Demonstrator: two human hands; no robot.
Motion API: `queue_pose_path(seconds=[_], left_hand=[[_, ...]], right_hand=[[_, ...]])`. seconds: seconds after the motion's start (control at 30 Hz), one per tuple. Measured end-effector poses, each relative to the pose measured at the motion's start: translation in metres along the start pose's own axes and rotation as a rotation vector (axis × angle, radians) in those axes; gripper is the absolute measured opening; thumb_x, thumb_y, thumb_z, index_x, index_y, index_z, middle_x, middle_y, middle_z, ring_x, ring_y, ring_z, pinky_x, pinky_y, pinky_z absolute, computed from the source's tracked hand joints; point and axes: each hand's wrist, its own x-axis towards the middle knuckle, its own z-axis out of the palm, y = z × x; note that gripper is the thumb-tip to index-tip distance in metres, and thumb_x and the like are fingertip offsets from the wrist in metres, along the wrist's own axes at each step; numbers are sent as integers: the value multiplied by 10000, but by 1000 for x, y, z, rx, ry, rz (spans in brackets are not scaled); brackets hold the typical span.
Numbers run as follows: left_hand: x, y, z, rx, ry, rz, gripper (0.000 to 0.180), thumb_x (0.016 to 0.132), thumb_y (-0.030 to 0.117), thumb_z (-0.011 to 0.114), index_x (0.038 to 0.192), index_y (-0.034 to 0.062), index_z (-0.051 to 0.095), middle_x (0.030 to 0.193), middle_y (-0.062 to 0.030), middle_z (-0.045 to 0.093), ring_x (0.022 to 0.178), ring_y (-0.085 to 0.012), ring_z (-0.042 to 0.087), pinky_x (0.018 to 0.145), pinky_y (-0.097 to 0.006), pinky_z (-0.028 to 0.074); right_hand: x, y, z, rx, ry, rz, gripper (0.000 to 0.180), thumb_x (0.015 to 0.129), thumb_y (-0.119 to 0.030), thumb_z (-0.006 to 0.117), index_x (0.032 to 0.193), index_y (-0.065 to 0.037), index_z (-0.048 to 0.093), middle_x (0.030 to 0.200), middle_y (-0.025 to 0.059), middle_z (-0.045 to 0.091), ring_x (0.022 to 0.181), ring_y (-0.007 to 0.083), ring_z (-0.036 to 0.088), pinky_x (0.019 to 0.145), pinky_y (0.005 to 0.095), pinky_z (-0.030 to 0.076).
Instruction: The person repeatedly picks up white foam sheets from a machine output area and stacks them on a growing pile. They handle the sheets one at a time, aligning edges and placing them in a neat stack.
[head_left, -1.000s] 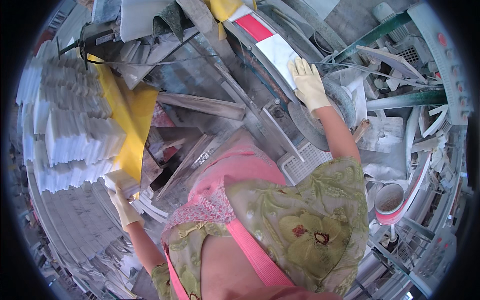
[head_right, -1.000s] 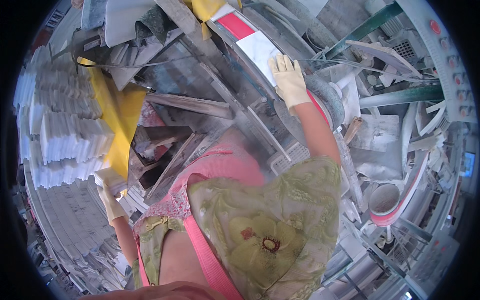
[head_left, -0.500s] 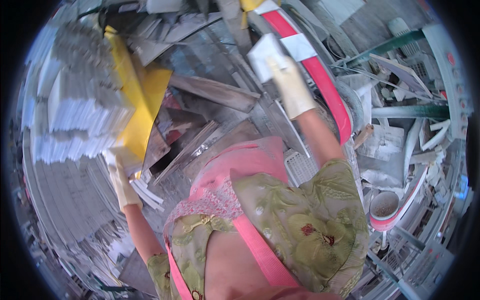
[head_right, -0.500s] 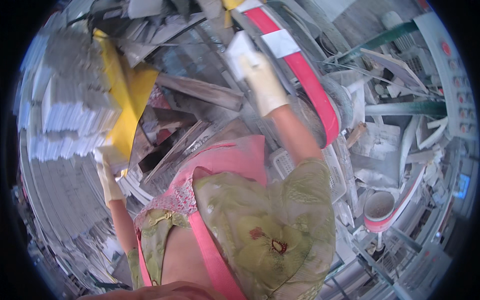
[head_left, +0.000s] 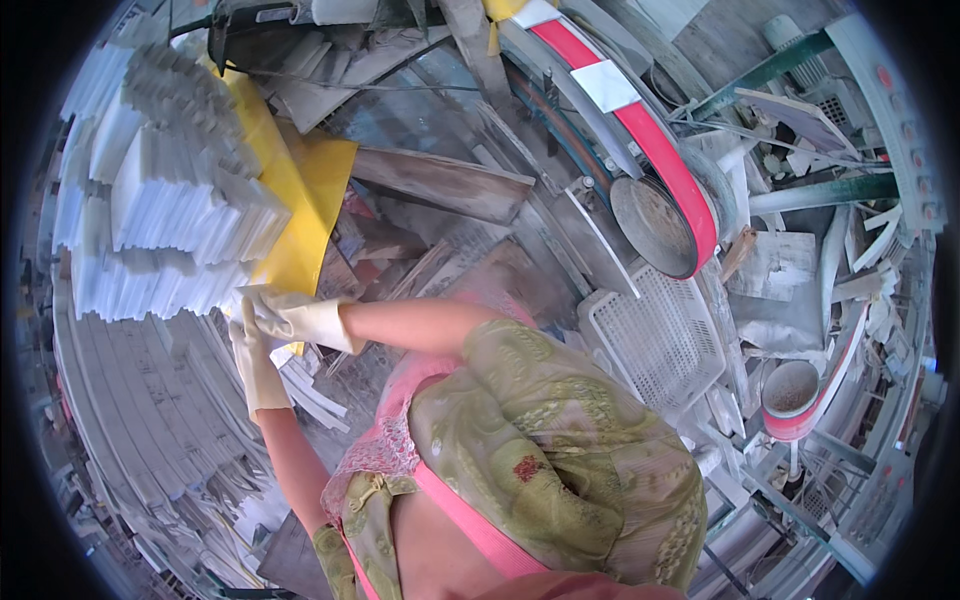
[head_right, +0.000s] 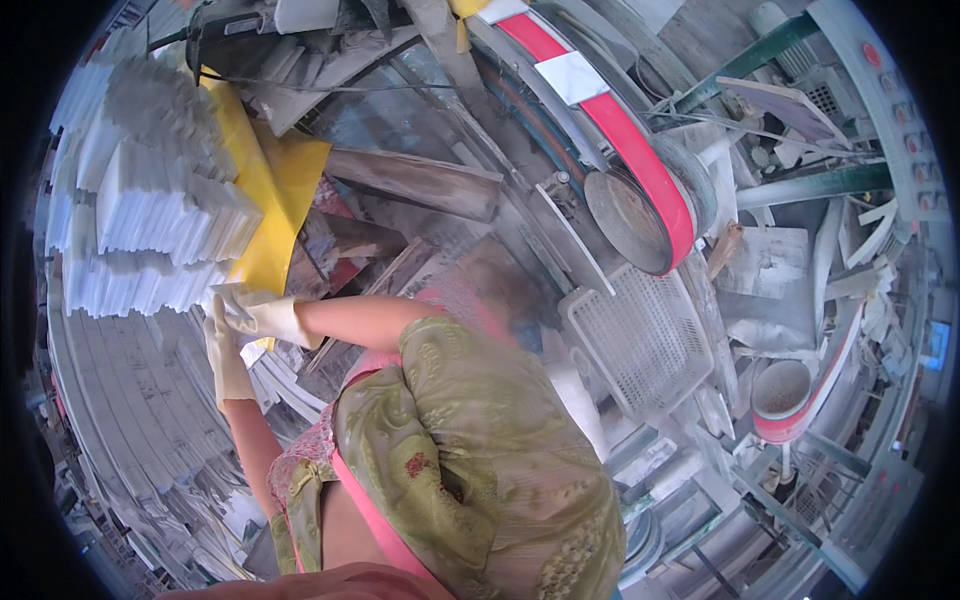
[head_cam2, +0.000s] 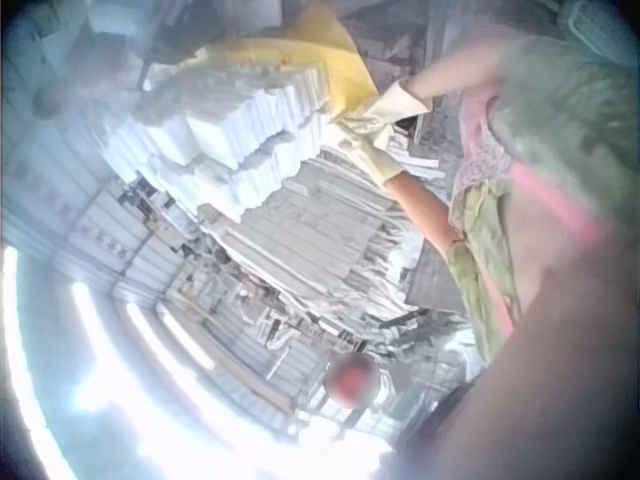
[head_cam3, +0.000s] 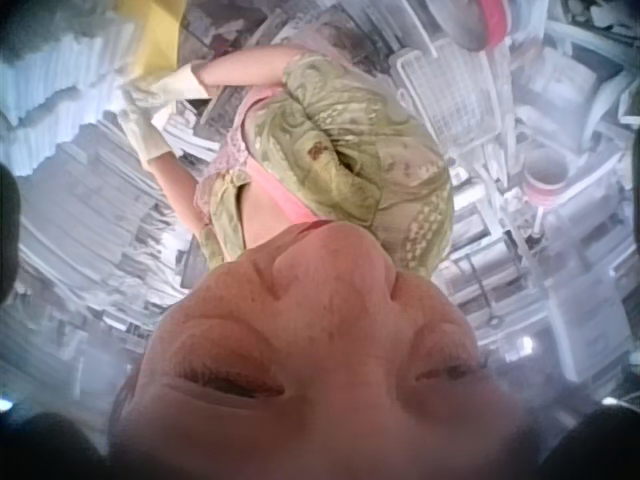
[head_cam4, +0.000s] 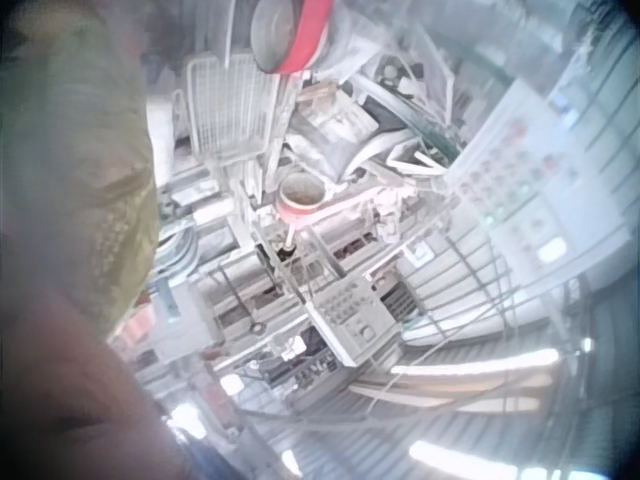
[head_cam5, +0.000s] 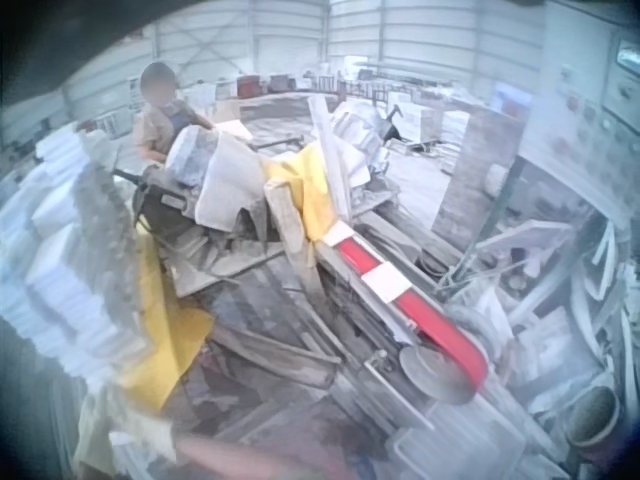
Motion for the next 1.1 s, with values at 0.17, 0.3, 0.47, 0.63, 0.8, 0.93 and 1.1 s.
queue_pose_path(seconds=[0.17,0.3,0.47,0.63,0.8,0.93,1.1], left_hand=[[-31,27,30,139,149,86,854,923,509,660,1510,-28,349,1425,-177,513,1313,-270,494,1124,-378,352],[-36,27,38,79,158,79,828,939,500,643,1513,-17,345,1453,-164,485,1337,-268,465,1149,-388,317],[-20,16,34,85,199,22,823,942,479,653,1542,25,318,1484,-146,463,1360,-276,445,1169,-420,285],[-14,14,33,35,179,20,858,927,477,678,1556,31,302,1513,-147,441,1378,-276,439,1173,-432,284],[2,-2,19,18,175,-22,860,925,473,683,1557,33,301,1518,-150,435,1380,-273,441,1172,-431,292],[19,-20,7,46,187,-30,853,926,459,687,1559,35,302,1518,-153,436,1382,-269,446,1169,-429,304],[5,-3,22,-66,151,-41,820,933,412,690,1557,40,309,1505,-155,452,1377,-267,464,1138,-421,369]], right_hand=[[-43,-58,-124,-181,-301,104,562,942,-519,626,1292,-81,664,1395,156,604,1288,282,562,1036,371,449],[-128,-145,-314,-888,476,3,309,865,-208,721,1148,-82,722,1161,121,692,1078,274,623,976,381,479],[-243,-209,-486,-1591,649,585,757,803,-429,804,1415,-75,535,1447,156,529,1307,346,517,1126,418,398],[-286,-186,-537,-1489,504,736,945,742,-532,831,1532,-200,431,1589,130,394,1427,332,425,1176,389,357],[-299,-180,-558,-1181,497,626,873,787,-392,831,1544,-285,410,1618,123,351,1462,347,380,1185,380,342],[-292,-205,-562,-850,424,600,812,842,-294,785,1553,-235,399,1608,180,348,1475,372,347,1200,391,314],[-273,-226,-534,-1697,19,528,768,763,-239,789,1454,-72,497,1490,191,467,1418,365,388,1147,442,346]])
